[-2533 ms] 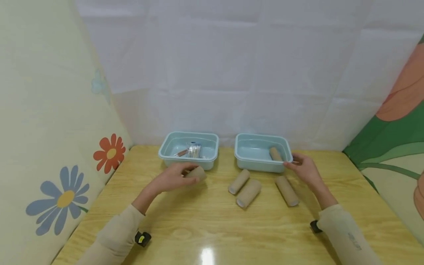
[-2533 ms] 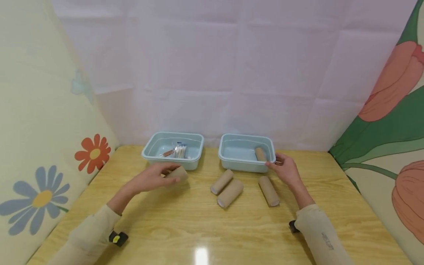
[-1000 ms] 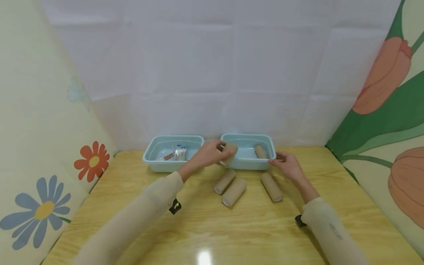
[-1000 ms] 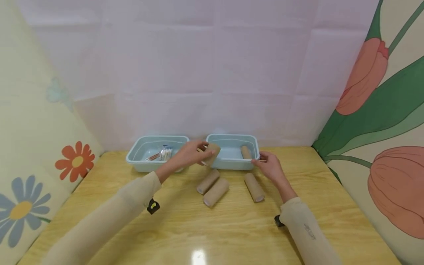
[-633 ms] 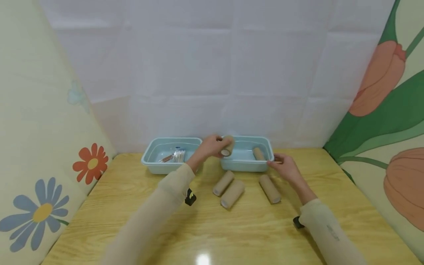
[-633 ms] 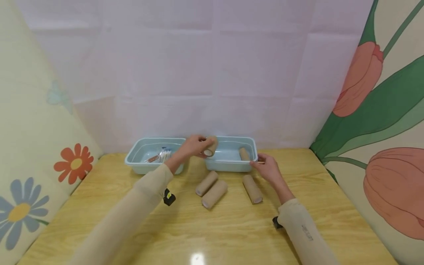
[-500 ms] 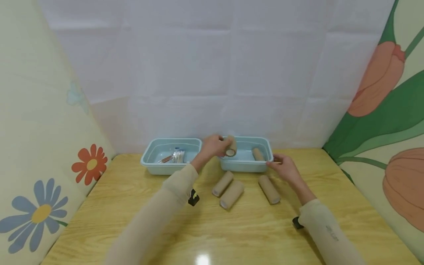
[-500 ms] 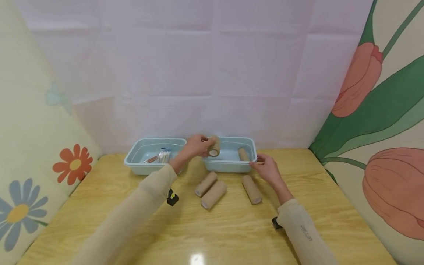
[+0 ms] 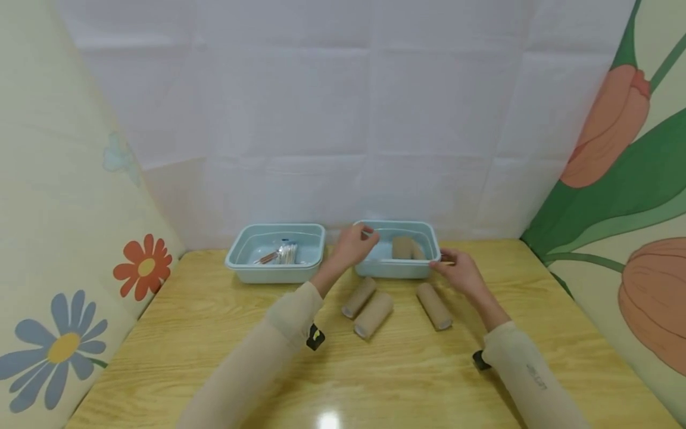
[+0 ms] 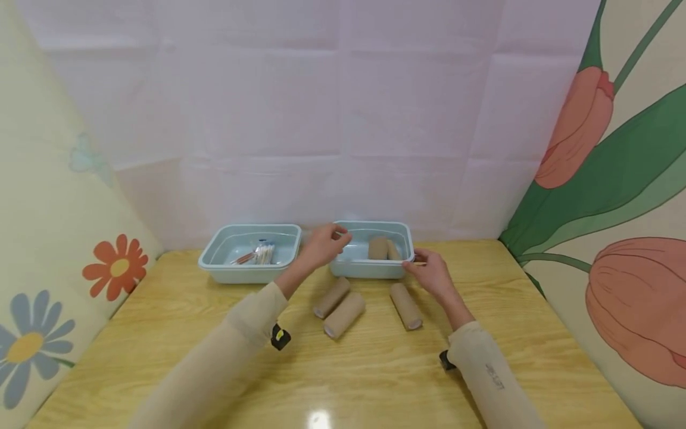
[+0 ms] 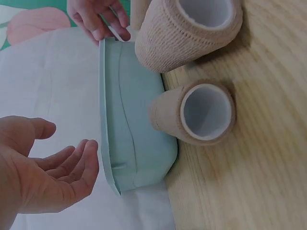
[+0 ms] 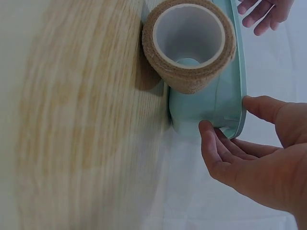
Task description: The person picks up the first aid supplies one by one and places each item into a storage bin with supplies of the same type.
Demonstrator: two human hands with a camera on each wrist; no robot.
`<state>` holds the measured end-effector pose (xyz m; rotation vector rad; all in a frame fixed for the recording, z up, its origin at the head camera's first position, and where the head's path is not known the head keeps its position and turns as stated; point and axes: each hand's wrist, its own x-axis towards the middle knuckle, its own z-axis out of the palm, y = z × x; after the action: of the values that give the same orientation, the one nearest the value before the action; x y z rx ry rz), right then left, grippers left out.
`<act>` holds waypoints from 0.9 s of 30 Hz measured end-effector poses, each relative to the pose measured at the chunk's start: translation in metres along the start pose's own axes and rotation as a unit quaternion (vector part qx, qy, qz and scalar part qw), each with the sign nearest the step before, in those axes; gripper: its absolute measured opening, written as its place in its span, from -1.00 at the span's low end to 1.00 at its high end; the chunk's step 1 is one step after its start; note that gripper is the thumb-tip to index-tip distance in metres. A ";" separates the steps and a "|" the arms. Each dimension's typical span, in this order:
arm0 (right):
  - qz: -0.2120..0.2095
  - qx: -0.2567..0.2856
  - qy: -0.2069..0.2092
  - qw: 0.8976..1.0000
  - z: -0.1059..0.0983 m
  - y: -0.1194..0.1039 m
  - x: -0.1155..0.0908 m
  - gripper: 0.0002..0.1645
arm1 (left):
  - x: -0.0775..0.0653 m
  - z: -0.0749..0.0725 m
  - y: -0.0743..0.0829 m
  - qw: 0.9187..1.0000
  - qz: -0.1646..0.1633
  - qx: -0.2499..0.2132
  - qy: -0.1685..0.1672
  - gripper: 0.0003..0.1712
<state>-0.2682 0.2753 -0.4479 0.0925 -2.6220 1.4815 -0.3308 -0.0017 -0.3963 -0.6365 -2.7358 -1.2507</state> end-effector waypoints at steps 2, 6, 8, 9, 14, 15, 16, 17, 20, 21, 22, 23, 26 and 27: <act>0.003 0.000 -0.001 1.000 0.000 -0.001 0.000 -0.37 | -0.005 0.000 -0.001 1.000 0.006 0.000 0.003 -0.58; 0.003 0.000 -0.004 1.000 0.000 -0.001 0.001 -0.38 | -0.017 -0.003 0.001 1.000 0.014 -0.011 -0.002 -0.59; 0.004 0.001 -0.004 1.000 0.000 -0.001 0.000 -0.38 | -0.023 -0.004 0.001 1.000 0.019 -0.021 -0.002 -0.60; 0.004 -0.001 -0.004 1.000 0.000 -0.001 0.000 -0.37 | -0.026 -0.004 0.002 0.999 0.022 -0.026 -0.002 -0.60; 0.007 -0.003 -0.005 1.000 -0.001 -0.001 0.000 -0.38 | -0.038 -0.004 -0.003 0.999 0.033 -0.044 -0.001 -0.63; 0.006 -0.003 -0.005 1.000 -0.001 -0.001 0.000 -0.37 | -0.039 -0.004 -0.004 0.998 0.034 -0.043 -0.002 -0.63; 0.006 -0.003 -0.006 1.000 -0.002 -0.001 0.000 -0.37 | -0.041 -0.003 -0.005 0.998 0.035 -0.044 -0.002 -0.64; 0.006 -0.002 -0.007 1.000 -0.002 -0.001 0.000 -0.37 | -0.043 -0.003 -0.006 0.998 0.035 -0.045 -0.001 -0.66; 0.004 0.000 -0.007 1.000 -0.003 -0.001 0.000 -0.37 | -0.047 -0.001 -0.009 0.999 0.037 -0.038 -0.001 -0.69; 0.003 0.001 -0.007 1.000 -0.003 -0.001 0.000 -0.37 | -0.049 0.000 -0.010 0.999 0.038 -0.037 -0.003 -0.69; 0.003 0.000 -0.005 1.000 -0.003 -0.001 0.000 -0.38 | -0.050 0.001 -0.011 0.999 0.039 -0.037 -0.004 -0.69; 0.003 0.000 -0.004 1.000 -0.003 -0.001 0.000 -0.38 | -0.052 0.002 -0.012 0.998 0.042 -0.037 -0.006 -0.69; 0.003 -0.001 -0.002 1.000 -0.001 0.000 0.000 -0.39 | -0.057 0.005 -0.015 0.998 0.045 -0.039 -0.006 -0.69; 0.003 -0.001 -0.003 1.000 -0.001 0.000 0.000 -0.39 | -0.059 0.006 -0.016 0.998 0.045 -0.039 -0.007 -0.69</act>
<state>-0.2679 0.2763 -0.4478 0.0889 -2.6309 1.4830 -0.2823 -0.0270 -0.4246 -0.7686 -2.6468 -1.3440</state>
